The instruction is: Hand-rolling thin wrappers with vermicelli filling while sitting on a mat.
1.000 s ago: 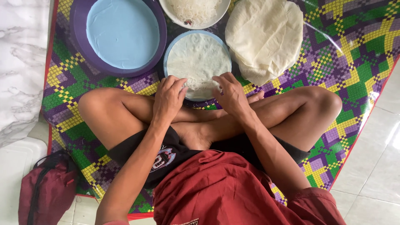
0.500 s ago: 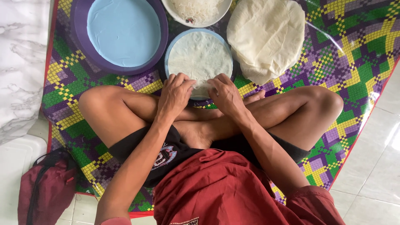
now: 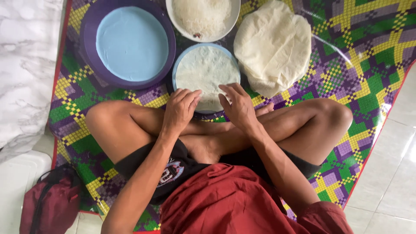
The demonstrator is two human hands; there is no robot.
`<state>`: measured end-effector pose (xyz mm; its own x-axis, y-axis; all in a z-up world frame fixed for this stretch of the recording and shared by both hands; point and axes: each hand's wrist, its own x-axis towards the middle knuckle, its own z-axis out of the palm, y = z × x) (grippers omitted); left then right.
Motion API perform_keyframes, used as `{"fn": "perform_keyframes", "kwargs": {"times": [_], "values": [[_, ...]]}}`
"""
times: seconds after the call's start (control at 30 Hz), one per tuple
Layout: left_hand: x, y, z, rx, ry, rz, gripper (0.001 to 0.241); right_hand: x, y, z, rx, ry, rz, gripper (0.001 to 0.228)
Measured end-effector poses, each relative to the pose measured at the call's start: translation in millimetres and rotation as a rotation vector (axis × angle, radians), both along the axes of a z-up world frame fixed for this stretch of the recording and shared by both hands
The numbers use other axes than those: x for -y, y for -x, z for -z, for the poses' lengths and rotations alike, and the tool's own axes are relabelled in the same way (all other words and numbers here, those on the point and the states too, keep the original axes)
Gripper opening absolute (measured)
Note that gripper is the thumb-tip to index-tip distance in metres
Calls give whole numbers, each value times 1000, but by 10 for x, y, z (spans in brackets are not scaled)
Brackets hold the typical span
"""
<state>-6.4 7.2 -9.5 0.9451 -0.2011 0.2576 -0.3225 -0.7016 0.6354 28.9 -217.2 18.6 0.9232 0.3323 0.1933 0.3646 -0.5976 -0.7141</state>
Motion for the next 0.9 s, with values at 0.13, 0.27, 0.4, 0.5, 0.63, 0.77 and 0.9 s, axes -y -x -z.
{"fn": "perform_keyframes", "kwargs": {"times": [0.13, 0.27, 0.4, 0.5, 0.63, 0.77, 0.9], "values": [[8, -160, -52, 76, 14, -31, 28, -2, -171, 95, 19, 24, -10, 20], [-6, -545, -205, 127, 36, -104, 26, -135, -630, 17, -15, -17, 56, 23], [-52, -970, -293, 38, 96, -219, 27, -352, -1250, -17, 3, -21, 179, 17], [-72, -1323, -343, 24, 77, -255, 28, -537, -1694, 26, -8, -8, 207, 19], [-67, -1688, -375, 18, 39, -279, 34, -720, -2001, 65, -44, 73, 241, 40], [-58, -1961, -236, 3, -42, -278, 55, -795, -2177, -22, -25, 102, 241, 11], [-3, -2133, -176, -51, -3, -254, 68, -758, -2294, -471, 107, -166, 239, 9]]}}
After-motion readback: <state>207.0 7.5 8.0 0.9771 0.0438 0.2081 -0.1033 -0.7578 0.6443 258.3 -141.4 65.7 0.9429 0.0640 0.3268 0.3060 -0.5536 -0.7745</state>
